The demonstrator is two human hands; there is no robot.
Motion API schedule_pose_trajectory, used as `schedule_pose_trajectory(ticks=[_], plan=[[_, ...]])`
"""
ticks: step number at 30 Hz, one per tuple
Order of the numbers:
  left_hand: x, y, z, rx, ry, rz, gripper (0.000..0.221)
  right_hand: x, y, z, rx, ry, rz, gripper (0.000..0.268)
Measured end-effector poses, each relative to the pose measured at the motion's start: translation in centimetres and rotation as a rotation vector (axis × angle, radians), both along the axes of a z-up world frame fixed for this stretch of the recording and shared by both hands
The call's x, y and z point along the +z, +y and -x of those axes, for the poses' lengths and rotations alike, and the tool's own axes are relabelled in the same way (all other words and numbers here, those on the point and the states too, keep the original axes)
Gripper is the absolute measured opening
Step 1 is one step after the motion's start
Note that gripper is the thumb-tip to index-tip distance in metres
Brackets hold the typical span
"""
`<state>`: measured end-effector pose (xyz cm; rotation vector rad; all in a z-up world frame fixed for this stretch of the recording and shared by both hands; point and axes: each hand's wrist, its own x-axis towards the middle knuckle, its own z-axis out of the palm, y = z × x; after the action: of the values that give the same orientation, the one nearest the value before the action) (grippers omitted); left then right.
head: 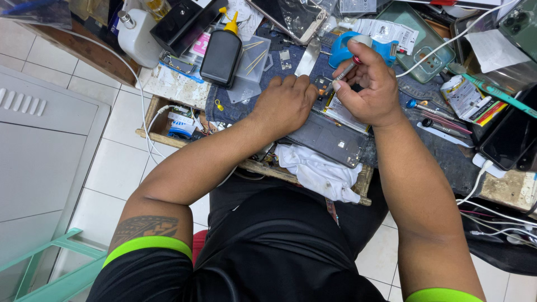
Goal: The person disassembles a mobile phone by prying open the back casing, removing internal components, and using a screwdriver to detach parts on a cluttered workbench.
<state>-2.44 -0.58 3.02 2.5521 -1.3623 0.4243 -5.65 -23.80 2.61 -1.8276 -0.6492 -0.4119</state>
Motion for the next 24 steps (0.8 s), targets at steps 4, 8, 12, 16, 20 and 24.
schedule_pose_trajectory(ticks=[4, 8, 12, 16, 20, 24], plan=[[-0.1, -0.2, -0.5, 0.001, 0.057, 0.01, 0.019, 0.0, 0.4, -0.1, -0.041, -0.034, 0.05, 0.068], [0.3, 1.2, -1.3, 0.031, 0.141, 0.098, 0.02, 0.2, 0.6, 0.0, -0.057, -0.031, 0.042, 0.067], [1.0, 3.4, -1.9, 0.138, 0.082, 0.055, 0.015, 0.3, 0.8, 0.0, -0.067, -0.032, 0.084, 0.068], [0.9, 4.2, -1.0, 0.173, 0.027, 0.03, 0.014, 0.4, 1.1, 0.0, -0.051, -0.043, 0.093, 0.068], [0.7, 4.6, -0.5, 0.184, 0.034, 0.021, 0.01, 0.9, 1.7, 0.6, -0.121, -0.09, 0.183, 0.065], [0.7, 4.9, -0.3, 0.154, 0.061, 0.02, 0.011, 1.6, 2.2, 0.8, -0.203, -0.186, 0.292, 0.062]])
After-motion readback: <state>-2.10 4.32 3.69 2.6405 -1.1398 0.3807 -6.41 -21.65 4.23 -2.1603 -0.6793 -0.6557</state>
